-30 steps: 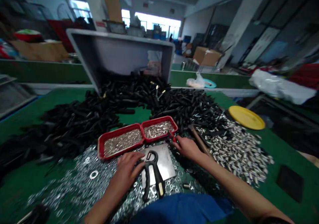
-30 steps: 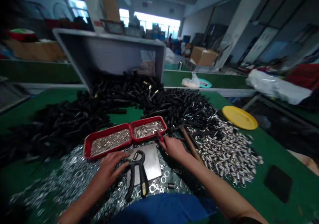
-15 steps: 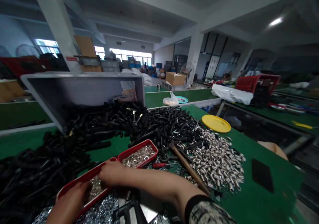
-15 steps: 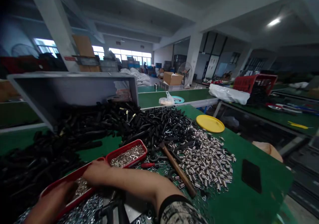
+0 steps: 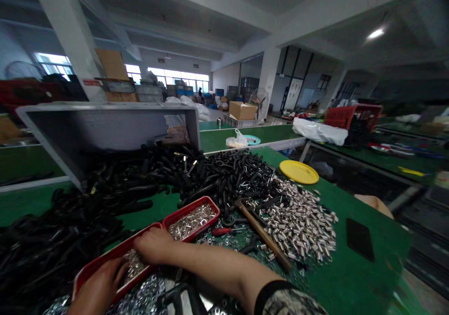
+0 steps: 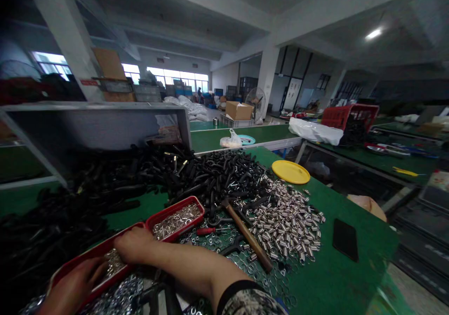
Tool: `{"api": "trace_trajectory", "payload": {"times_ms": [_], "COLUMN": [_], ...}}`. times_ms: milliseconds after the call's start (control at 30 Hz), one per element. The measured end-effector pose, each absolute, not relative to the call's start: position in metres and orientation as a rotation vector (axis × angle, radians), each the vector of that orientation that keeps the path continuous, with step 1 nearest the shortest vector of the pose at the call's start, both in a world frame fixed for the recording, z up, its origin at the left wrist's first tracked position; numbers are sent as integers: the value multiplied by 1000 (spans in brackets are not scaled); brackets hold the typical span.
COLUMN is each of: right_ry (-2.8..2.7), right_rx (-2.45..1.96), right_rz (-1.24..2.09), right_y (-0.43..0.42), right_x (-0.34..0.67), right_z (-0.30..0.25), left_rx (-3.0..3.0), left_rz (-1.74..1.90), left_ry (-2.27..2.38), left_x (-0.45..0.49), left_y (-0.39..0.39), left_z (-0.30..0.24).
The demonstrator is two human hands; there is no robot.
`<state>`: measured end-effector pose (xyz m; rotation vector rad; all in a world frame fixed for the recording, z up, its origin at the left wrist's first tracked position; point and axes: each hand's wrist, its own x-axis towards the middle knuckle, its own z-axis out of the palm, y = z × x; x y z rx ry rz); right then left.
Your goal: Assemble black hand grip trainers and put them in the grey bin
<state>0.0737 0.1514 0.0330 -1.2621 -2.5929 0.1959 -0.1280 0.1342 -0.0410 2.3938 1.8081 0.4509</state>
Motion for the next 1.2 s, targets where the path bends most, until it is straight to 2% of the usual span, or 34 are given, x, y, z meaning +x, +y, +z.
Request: {"api": "trace_trajectory", "payload": {"times_ms": [67, 233, 433, 500, 600, 700, 800, 1033, 1200], "right_ry": [-2503, -2137, -1786, -1791, -1982, -2196, -2311, -2489, -2627], "right_rx": [-1250, -1155, -1252, -1319, -1285, -1070, -952, -986, -928], "right_rz": [284, 663, 1183, 1247, 982, 643, 488, 199, -53], "right_y": [147, 102, 62, 44, 21, 14, 17, 20, 18], "right_x": [78, 119, 213, 228, 224, 207, 195, 188, 184], "right_z": [51, 73, 18, 4, -8, -17, -24, -27, -22], "left_rx": [2374, 2301, 2170, 2122, 2041, 1810, 1614, 2138, 2301], "left_rz": [624, 737, 816, 865, 941, 1112, 1223, 881, 715], "left_ry": [1729, 1716, 1825, 1815, 1758, 1726, 1612, 1397, 1446], "left_x": [-131, -118, -110, -111, -112, -114, -109, -57, -30], "left_y": [136, 98, 99, 98, 97, 94, 76, 5, -4], "left_z": [-45, -12, -8, -8, -3, 4, 12, 14, -4]}}
